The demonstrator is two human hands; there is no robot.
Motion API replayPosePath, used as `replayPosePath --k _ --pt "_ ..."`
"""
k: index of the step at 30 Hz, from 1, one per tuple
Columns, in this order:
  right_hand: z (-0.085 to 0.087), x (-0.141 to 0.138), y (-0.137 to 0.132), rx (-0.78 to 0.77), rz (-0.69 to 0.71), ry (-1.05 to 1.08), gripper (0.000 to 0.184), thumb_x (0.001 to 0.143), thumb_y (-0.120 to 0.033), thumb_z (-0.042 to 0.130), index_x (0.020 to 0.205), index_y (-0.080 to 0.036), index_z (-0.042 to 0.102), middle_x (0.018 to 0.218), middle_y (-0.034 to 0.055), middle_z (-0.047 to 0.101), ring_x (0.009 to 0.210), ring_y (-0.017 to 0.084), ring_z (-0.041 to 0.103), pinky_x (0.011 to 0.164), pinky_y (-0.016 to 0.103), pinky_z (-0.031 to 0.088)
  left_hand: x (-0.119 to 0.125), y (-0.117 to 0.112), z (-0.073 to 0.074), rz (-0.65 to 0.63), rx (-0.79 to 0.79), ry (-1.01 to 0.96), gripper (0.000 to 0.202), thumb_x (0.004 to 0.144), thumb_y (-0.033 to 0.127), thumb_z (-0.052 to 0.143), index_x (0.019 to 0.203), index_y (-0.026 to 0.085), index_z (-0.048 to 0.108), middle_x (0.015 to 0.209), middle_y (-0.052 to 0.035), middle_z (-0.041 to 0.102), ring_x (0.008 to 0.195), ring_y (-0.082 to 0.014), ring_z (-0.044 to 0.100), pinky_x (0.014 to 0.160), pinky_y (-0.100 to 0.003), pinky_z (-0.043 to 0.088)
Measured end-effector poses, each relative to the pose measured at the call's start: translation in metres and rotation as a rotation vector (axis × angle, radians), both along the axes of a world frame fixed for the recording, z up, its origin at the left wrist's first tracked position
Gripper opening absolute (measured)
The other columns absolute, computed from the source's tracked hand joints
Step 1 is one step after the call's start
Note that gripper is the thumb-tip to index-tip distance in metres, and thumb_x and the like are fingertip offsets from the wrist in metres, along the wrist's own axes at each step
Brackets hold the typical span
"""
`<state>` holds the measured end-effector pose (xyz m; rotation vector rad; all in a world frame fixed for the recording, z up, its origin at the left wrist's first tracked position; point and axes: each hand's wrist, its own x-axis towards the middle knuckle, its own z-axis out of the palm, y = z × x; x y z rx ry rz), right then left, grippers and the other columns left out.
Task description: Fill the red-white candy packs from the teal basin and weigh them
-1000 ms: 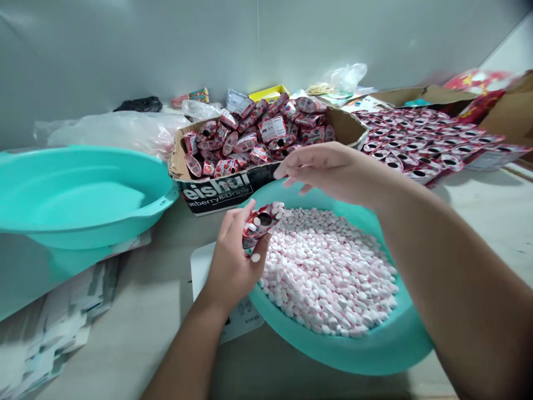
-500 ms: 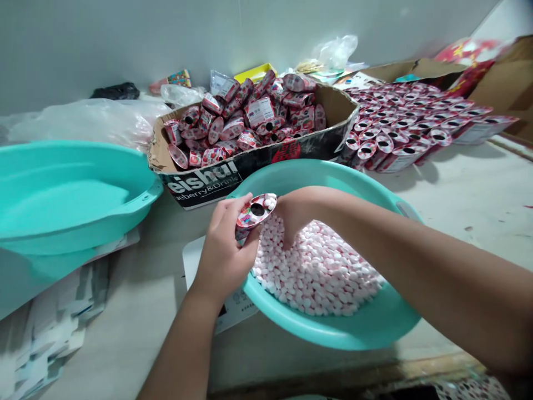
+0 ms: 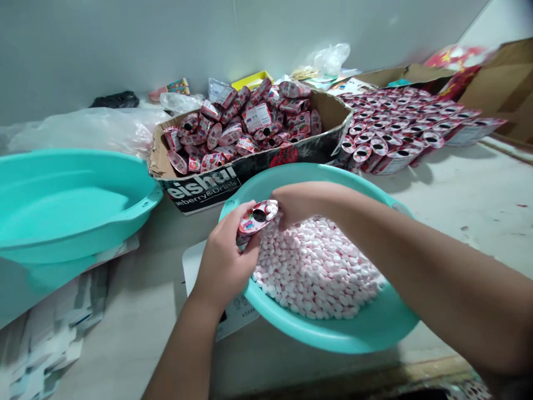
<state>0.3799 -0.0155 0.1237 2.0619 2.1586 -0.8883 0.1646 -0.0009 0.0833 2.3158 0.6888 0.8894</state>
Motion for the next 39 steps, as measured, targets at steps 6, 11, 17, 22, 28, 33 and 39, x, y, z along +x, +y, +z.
replayPosePath --k 6,11,17,22,28,33,39 --pt "0.048 0.011 -0.017 0.226 -0.146 -0.138 0.014 0.078 -0.027 0.073 0.085 -0.015 0.074 0.072 0.0034 0.067 0.061 0.013 0.055 0.06 0.027 0.037 0.001 0.0 0.0 0.01 -0.025 0.018 0.047 0.093 0.016 0.065 0.138 0.025 0.055 0.133 -0.0041 0.064 0.121 -0.0197 0.062 0.104 -0.029 0.052" --pt "0.059 -0.003 -0.023 0.53 -0.283 -0.076 0.019 0.08 -0.034 0.074 0.09 -0.017 0.074 0.078 0.003 0.065 0.071 0.014 0.055 0.065 0.027 0.037 0.001 0.0 0.003 -0.018 -0.006 0.03 0.044 0.095 0.018 0.063 0.138 0.021 0.055 0.133 -0.0055 0.064 0.121 -0.0205 0.061 0.106 -0.03 0.05" --pt "0.051 -0.031 -0.025 0.59 -0.166 0.116 0.009 0.078 -0.024 0.074 0.082 -0.017 0.071 0.075 -0.0004 0.062 0.068 0.01 0.051 0.063 0.024 0.034 0.002 0.0 0.003 0.007 -0.073 -0.019 0.044 0.093 0.015 0.064 0.136 0.021 0.055 0.129 -0.0044 0.065 0.117 -0.0189 0.062 0.098 -0.027 0.051" --pt "0.043 -0.033 -0.024 0.681 -0.153 0.255 0.011 0.08 -0.026 0.074 0.081 -0.017 0.068 0.073 -0.002 0.061 0.066 0.009 0.049 0.061 0.023 0.033 0.003 0.001 0.0 0.028 -0.095 -0.06 0.042 0.094 0.021 0.064 0.134 0.021 0.056 0.127 -0.0046 0.065 0.114 -0.02 0.062 0.097 -0.029 0.049" --pt "0.04 -0.031 -0.021 0.756 -0.107 0.32 0.008 0.082 -0.022 0.07 0.08 -0.015 0.066 0.075 -0.0014 0.062 0.067 0.009 0.049 0.065 0.022 0.035 0.001 0.003 0.0 -0.001 -0.174 -0.132 0.041 0.093 0.024 0.068 0.132 0.023 0.057 0.122 -0.0035 0.067 0.109 -0.0196 0.064 0.091 -0.027 0.05" --pt "0.04 -0.037 -0.021 0.774 -0.049 0.321 0.006 0.083 -0.019 0.07 0.081 -0.014 0.066 0.077 0.0007 0.063 0.069 0.01 0.05 0.066 0.022 0.036 0.0 0.004 0.003 -0.016 -0.222 -0.132 0.037 0.093 0.023 0.068 0.128 0.025 0.059 0.117 -0.0009 0.068 0.103 -0.0178 0.065 0.086 -0.025 0.05" --pt "0.043 -0.039 -0.024 0.754 0.036 0.342 0.005 0.085 -0.018 0.068 0.081 -0.015 0.069 0.081 0.002 0.063 0.072 0.01 0.053 0.068 0.022 0.04 0.001 0.002 0.004 -0.003 -0.182 -0.139 0.036 0.092 0.022 0.07 0.127 0.023 0.06 0.115 -0.0012 0.068 0.102 -0.0175 0.064 0.087 -0.026 0.049"
